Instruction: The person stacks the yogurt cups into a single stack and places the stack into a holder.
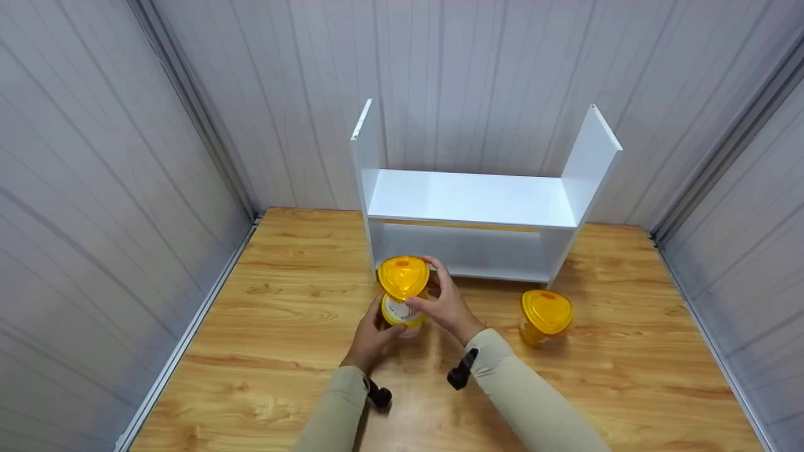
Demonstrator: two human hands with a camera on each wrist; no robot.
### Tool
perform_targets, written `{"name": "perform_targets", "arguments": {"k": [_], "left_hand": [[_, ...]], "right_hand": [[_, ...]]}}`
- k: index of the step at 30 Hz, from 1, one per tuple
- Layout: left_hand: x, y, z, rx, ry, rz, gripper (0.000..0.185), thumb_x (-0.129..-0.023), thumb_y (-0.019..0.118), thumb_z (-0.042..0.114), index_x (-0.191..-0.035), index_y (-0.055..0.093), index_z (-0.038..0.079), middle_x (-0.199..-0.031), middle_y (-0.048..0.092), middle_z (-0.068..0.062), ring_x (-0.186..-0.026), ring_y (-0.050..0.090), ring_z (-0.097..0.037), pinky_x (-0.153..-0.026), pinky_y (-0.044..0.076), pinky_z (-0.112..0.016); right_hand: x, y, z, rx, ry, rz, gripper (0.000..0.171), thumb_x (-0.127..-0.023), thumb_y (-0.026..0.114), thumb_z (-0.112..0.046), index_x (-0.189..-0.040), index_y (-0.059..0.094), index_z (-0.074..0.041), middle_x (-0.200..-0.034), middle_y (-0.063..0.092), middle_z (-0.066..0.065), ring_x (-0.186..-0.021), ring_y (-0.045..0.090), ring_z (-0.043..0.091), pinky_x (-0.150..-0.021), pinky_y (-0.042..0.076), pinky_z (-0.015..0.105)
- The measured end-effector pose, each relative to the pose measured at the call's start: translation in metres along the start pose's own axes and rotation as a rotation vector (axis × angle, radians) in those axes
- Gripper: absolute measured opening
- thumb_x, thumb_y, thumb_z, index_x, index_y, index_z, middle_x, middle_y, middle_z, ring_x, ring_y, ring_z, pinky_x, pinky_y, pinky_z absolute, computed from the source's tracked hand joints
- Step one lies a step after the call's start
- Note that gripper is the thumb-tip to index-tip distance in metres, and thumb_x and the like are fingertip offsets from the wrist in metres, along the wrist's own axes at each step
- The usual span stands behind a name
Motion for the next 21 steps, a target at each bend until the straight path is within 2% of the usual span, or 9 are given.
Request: {"name": "perform_targets", "arguments": {"k": [8,15,21], "left_hand": [[0.001,0.0,0.0,-0.016,0.008,0.006,0.092,-0.088,0.08,0.018,-0.16,0.025,0.008,-0.158,0.038,-0.017,-0.145,0.037,-0.033,-0.121,0.027,-0.045],[-0.008,-0.005,-0.028,-0.03,-0.013,0.026,0.095,-0.087,0.081,0.015,-0.162,0.023,0.012,-0.16,0.035,-0.016,-0.147,0.034,-0.032,-0.123,0.023,-0.045],[-0.009,-0.005,-0.031,-0.063,-0.022,0.029,0.095,-0.086,0.082,0.018,-0.162,0.024,0.014,-0.16,0.037,-0.014,-0.147,0.034,-0.03,-0.122,0.024,-0.044]], "right_hand": [[0.003,-0.007,-0.005,0.04,-0.012,0.024,0.09,-0.088,0.08,-0.017,-0.157,0.023,-0.006,-0.141,0.053,0.018,-0.132,0.049,0.036,-0.116,0.034,0.055],[0.01,-0.023,-0.019,0.042,-0.088,0.036,0.083,-0.091,0.073,-0.009,-0.157,0.023,-0.006,-0.149,0.044,0.027,-0.136,0.043,0.044,-0.116,0.03,0.062],[0.017,-0.041,-0.03,0.073,-0.136,0.06,0.082,-0.091,0.074,-0.007,-0.155,0.023,0.001,-0.149,0.042,0.032,-0.139,0.039,0.048,-0.116,0.027,0.063]]}}
Point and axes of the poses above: each hand's wrist, its own x-axis away from the middle knuckle, its own y-axis out of the palm, z = x × y, the point moved 6 cm from there along -x, towards the middle knuckle
